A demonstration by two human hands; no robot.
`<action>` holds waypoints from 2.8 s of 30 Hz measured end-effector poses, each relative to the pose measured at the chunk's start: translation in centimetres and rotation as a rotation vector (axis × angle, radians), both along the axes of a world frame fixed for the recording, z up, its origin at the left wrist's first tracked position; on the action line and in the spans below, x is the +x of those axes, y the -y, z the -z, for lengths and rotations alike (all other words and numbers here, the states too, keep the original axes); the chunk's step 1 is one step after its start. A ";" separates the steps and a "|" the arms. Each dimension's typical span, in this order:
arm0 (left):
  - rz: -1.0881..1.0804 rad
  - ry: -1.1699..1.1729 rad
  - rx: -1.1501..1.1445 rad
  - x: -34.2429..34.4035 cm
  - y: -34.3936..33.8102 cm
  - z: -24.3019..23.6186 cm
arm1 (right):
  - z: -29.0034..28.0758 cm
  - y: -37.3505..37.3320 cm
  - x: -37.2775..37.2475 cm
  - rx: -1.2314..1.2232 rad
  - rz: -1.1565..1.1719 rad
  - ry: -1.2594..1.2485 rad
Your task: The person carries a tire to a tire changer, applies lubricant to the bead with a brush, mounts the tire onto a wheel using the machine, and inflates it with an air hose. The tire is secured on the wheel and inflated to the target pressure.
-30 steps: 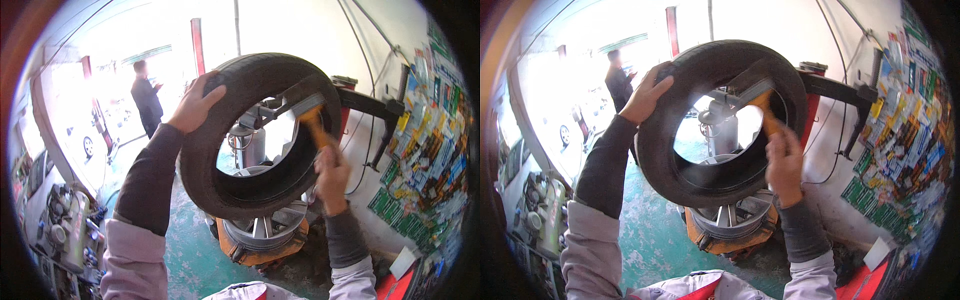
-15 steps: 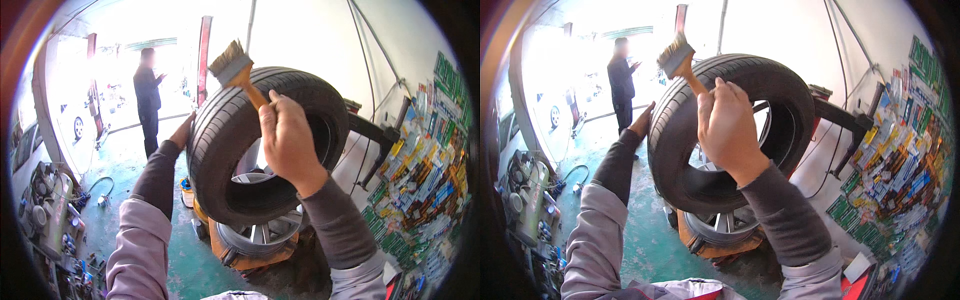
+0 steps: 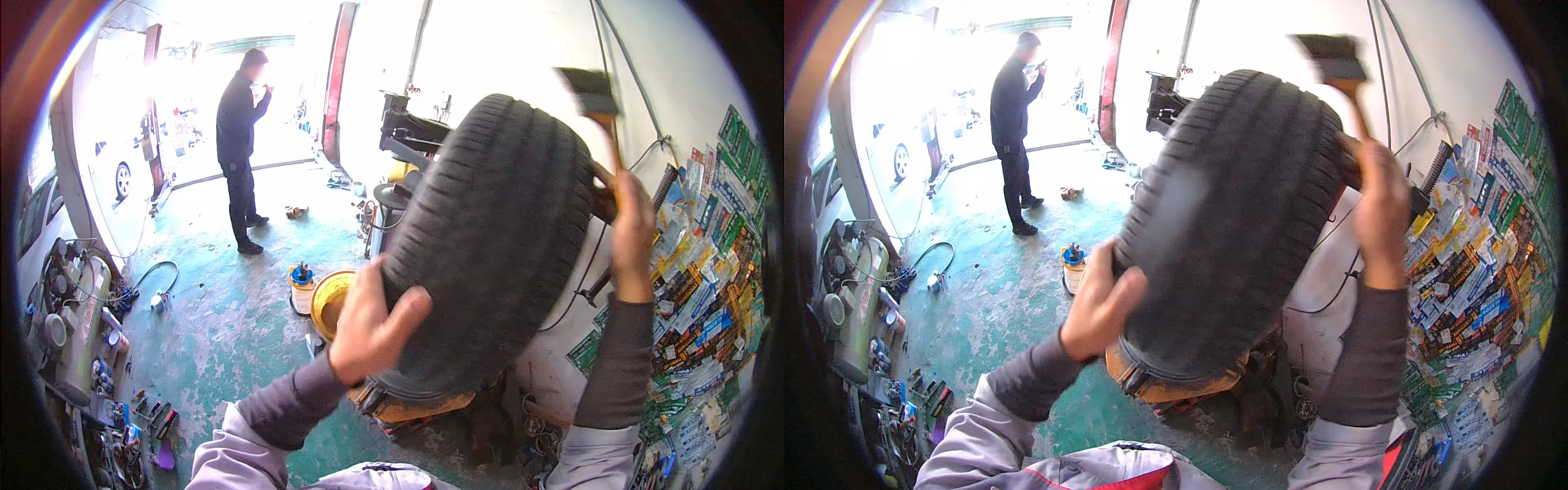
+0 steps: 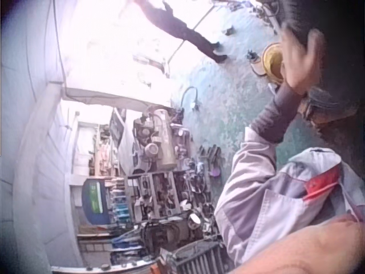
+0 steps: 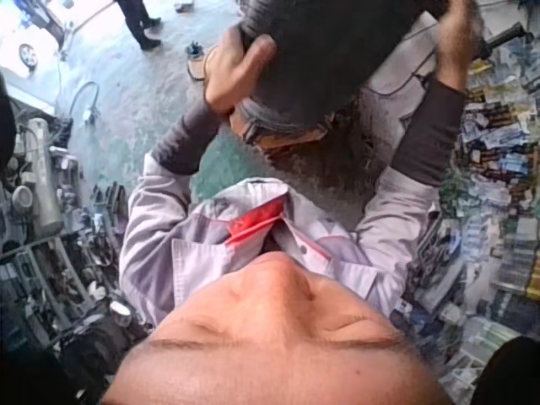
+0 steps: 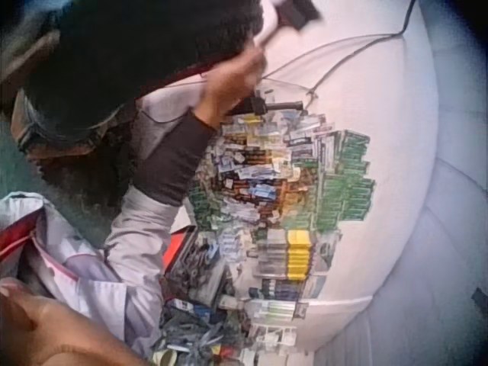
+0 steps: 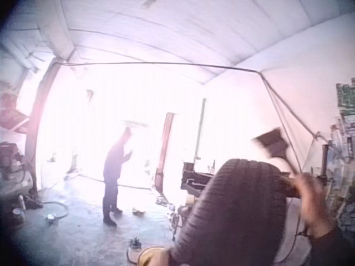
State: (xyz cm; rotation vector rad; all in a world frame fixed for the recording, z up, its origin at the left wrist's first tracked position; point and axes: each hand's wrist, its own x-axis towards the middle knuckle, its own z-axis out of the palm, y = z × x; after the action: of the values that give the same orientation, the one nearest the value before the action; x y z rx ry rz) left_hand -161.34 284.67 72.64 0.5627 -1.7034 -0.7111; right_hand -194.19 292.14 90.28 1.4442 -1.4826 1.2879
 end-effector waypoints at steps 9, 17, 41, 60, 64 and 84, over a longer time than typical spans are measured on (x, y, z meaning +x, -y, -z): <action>0.121 0.196 -0.345 -4.6 -8.7 1.4 | 3.2 -6.3 -5.3 -0.191 -0.520 0.771; 0.060 0.336 -0.454 -11.3 -12.5 1.8 | -0.5 -2.0 -8.1 0.153 -0.254 0.513; -0.382 0.439 -0.186 -8.8 32.3 -14.1 | 15.6 -0.1 -16.0 0.157 0.035 0.530; -0.473 0.543 -0.268 -12.7 19.3 -17.4 | 10.9 8.5 6.6 0.162 0.013 -0.313; -0.495 0.537 -0.269 -12.6 18.6 -17.4 | 15.5 4.5 10.8 0.584 -0.108 -0.440; -0.458 0.325 -0.367 -8.1 15.9 -14.6 | 11.4 6.7 -4.0 0.060 0.295 0.031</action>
State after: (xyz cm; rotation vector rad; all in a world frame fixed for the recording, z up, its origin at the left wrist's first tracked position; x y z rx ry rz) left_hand -169.46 268.75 87.28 0.7987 -1.8517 0.0255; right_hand -198.17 285.47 78.83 1.1917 -1.6947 1.0972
